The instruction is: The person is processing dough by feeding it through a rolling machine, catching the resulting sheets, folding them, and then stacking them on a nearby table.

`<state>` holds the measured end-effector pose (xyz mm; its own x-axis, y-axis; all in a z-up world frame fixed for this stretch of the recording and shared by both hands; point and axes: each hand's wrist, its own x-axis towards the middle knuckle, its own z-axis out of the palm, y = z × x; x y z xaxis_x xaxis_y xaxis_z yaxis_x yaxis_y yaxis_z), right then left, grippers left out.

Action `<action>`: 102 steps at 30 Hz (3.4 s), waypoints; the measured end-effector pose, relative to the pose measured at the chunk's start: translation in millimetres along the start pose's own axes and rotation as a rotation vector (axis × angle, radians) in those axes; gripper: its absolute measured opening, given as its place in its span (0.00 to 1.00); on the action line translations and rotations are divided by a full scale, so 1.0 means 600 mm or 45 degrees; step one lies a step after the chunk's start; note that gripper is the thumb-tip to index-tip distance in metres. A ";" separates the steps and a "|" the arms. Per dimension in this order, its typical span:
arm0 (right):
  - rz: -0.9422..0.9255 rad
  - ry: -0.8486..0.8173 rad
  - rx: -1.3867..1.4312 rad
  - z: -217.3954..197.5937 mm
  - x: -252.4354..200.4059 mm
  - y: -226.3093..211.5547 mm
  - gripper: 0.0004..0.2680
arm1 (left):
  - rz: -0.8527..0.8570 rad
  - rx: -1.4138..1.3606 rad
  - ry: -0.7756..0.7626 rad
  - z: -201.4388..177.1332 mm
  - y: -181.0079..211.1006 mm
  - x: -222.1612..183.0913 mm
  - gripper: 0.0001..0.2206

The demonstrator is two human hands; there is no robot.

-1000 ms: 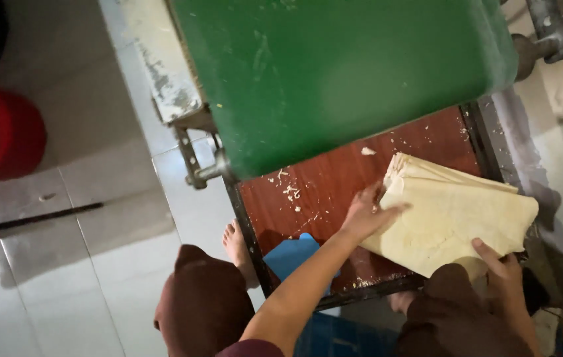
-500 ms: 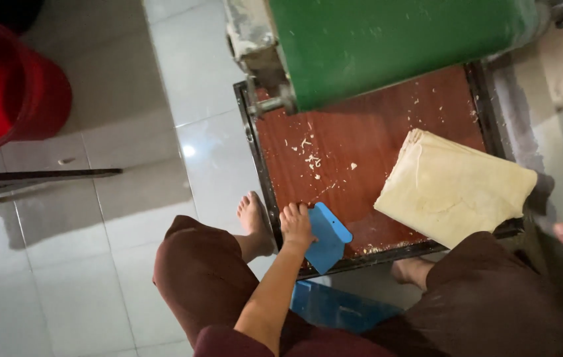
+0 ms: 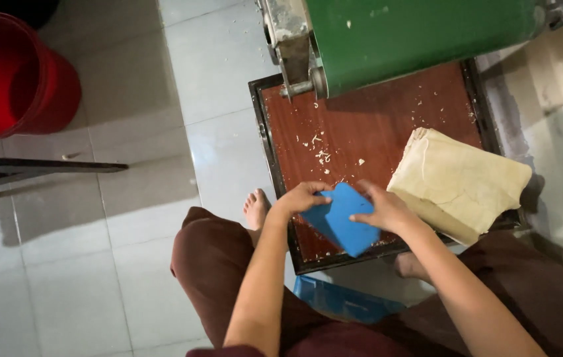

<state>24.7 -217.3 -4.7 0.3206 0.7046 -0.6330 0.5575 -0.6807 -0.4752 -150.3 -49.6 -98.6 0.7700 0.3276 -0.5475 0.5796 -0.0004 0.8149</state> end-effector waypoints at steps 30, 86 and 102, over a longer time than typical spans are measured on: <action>-0.356 0.265 -0.833 -0.014 0.397 -0.032 0.15 | -0.015 1.228 0.240 -0.157 0.247 -0.097 0.09; -0.595 0.602 -0.867 0.066 0.331 -0.042 0.06 | -0.125 1.097 0.486 -0.176 0.134 -0.043 0.17; 0.435 0.571 0.269 0.095 0.266 0.208 0.20 | -0.076 1.161 0.583 -0.123 -0.066 0.040 0.12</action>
<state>101.7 -201.4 -200.0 0.7723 0.4236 -0.4733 0.2165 -0.8761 -0.4308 -174.4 28.1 -130.1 0.6683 0.6801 -0.3014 0.7431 -0.6288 0.2288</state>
